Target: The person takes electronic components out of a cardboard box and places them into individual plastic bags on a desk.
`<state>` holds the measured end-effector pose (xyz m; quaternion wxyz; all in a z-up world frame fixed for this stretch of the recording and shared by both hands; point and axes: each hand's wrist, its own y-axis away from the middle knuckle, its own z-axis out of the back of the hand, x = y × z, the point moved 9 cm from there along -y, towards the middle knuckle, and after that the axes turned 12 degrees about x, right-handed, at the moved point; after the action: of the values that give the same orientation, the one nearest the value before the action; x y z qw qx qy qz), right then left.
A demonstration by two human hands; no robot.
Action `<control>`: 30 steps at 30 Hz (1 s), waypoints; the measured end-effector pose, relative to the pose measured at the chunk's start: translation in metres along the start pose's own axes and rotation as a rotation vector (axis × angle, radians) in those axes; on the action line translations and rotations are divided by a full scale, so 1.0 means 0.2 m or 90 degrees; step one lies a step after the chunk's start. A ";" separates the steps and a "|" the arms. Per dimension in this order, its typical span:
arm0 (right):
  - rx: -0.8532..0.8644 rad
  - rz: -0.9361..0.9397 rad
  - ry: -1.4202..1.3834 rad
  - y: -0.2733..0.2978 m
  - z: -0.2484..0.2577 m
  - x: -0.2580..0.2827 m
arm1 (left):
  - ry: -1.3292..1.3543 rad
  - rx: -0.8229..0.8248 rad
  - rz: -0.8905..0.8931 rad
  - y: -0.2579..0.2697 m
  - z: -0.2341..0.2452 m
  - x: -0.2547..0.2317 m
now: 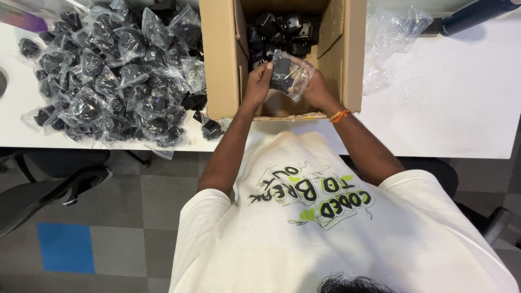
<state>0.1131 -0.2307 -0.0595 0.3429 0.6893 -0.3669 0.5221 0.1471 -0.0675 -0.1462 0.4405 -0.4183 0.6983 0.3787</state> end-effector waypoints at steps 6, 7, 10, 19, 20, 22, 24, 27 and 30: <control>0.036 -0.066 0.105 -0.02 0.02 -0.15 | 0.026 0.002 0.017 -0.02 0.02 0.06; 0.035 -0.065 0.105 -0.01 0.03 -0.17 | 0.000 -0.001 0.004 -0.03 0.03 0.06; 0.073 -0.071 0.133 -0.01 0.02 -0.22 | -0.052 -0.014 -0.029 -0.02 0.05 0.06; 0.040 -0.087 0.137 -0.02 0.04 -0.24 | -0.256 -0.121 -0.104 0.09 0.03 -0.20; 0.029 -0.122 0.074 -0.01 0.05 -0.26 | -0.325 -0.152 -0.124 0.11 0.02 -0.25; 0.018 -0.156 0.011 -0.01 0.06 -0.28 | -0.328 -0.164 -0.137 0.12 0.01 -0.29; 0.012 -0.229 -0.001 0.00 0.07 -0.32 | -0.331 -0.177 -0.149 0.13 0.00 -0.31; 0.031 -0.271 0.009 0.03 0.07 -0.35 | -0.422 -0.181 -0.223 0.15 -0.04 -0.39; 0.026 -0.274 -0.028 0.03 0.08 -0.34 | -0.446 -0.158 -0.265 0.17 -0.09 -0.44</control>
<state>0.1020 -0.2364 -0.1291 0.4243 0.7698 -0.2084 0.4288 0.1333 -0.0494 -0.0537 0.6647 -0.4463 0.3560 0.4819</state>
